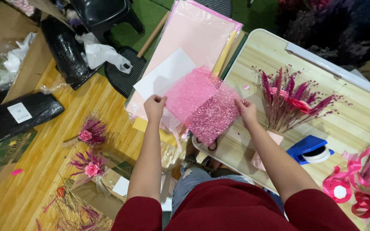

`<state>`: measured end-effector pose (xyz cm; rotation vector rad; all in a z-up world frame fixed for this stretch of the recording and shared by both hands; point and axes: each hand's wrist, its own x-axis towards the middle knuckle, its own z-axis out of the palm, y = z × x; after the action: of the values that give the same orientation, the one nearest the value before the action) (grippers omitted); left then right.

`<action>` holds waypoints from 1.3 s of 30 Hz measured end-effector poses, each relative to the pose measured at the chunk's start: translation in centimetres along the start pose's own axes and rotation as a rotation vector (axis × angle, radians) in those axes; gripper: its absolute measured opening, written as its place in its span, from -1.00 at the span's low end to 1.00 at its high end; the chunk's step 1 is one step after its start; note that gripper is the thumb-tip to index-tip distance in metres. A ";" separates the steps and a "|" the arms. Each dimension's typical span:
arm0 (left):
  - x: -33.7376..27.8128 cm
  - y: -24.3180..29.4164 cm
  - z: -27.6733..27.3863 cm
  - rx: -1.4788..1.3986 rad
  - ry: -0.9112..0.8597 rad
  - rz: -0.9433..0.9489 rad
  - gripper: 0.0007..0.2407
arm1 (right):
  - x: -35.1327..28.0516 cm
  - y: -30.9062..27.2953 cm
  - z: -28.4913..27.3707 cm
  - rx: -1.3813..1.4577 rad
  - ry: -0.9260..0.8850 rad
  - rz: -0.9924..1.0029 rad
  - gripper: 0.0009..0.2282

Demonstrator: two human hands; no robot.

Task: The person wraps a dried flower bouquet using paper and decorative mesh. They secure the base with tape and apply layers of pink sparkle mesh around the flowers, fastening it with a stapler.

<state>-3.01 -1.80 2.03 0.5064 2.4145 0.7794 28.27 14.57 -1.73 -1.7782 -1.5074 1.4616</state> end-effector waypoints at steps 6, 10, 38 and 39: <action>-1.2 1.2 0.8 -0.106 0.107 0.260 -0.69 | -3.7 2.9 -0.9 -0.101 -0.084 -0.032 -0.67; -6.5 0.0 3.5 -0.004 0.240 0.188 -0.34 | -3.6 2.4 -2.0 -0.521 -0.151 -0.214 -0.61; -17.2 -5.6 8.7 -0.095 -0.111 0.304 -0.38 | 5.1 -8.7 4.4 -0.196 -0.247 -0.516 -0.52; -18.2 -6.6 8.9 -0.096 -0.117 0.309 -0.38 | 4.7 -7.1 3.1 -0.196 -0.240 -0.513 -0.52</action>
<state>15.30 -12.12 -1.20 0.8747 2.2069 0.9602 21.60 20.22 0.66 -1.1988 -2.0971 1.3241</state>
